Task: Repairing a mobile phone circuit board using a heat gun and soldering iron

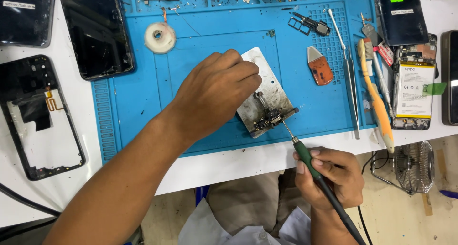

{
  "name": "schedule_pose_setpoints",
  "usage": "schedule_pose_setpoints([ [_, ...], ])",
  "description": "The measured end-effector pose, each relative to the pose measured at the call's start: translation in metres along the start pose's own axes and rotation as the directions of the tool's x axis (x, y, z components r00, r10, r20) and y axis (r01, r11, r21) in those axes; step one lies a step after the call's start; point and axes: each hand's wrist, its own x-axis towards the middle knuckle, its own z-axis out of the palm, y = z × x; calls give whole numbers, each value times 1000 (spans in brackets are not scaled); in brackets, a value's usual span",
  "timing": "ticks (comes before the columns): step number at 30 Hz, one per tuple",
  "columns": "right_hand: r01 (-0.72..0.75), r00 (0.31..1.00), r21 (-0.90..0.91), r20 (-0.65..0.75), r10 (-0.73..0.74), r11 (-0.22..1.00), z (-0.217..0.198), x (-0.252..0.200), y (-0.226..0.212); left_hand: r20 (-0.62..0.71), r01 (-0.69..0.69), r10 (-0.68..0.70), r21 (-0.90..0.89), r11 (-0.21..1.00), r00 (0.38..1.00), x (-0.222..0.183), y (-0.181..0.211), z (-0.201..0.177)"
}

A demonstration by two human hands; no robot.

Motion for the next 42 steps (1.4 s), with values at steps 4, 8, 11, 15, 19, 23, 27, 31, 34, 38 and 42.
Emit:
schedule_pose_setpoints([
  [4,-34,999,-11,2,34,999,0,2,-6,9,6,-6,-2,1000,1000,0,0,0],
  [8,-41,999,3,19,40,999,-1,3,-5,-4,-1,1,-1,1000,1000,0,0,0],
  [11,-33,999,5,26,33,999,-2,3,-3,-8,0,0,-2,1000,1000,0,0,0],
  [15,-51,998,20,42,50,999,-3,9,-8,-8,-3,3,6,1000,1000,0,0,-1],
  [19,-63,997,-11,50,64,998,-3,12,-10,-13,1,-1,-7,1000,1000,1,0,0],
  [23,-66,997,-13,32,67,998,-4,10,-8,-6,3,-3,-5,1000,1000,0,-1,1],
  [27,-50,998,-7,34,50,999,-5,9,-5,0,4,-4,-12,1000,1000,0,-1,0],
  [31,-60,998,-5,22,60,998,-5,7,-4,9,9,-9,4,1000,1000,-1,-1,1],
  [34,-62,998,-6,13,62,998,-5,4,-2,8,11,-11,0,1000,1000,0,0,0],
  [38,-41,999,-38,9,41,998,-4,7,-3,14,9,-9,0,1000,1000,0,0,1],
  [42,-51,999,-17,6,51,999,-4,7,-3,6,4,-4,-4,1000,1000,1,-1,-1],
])
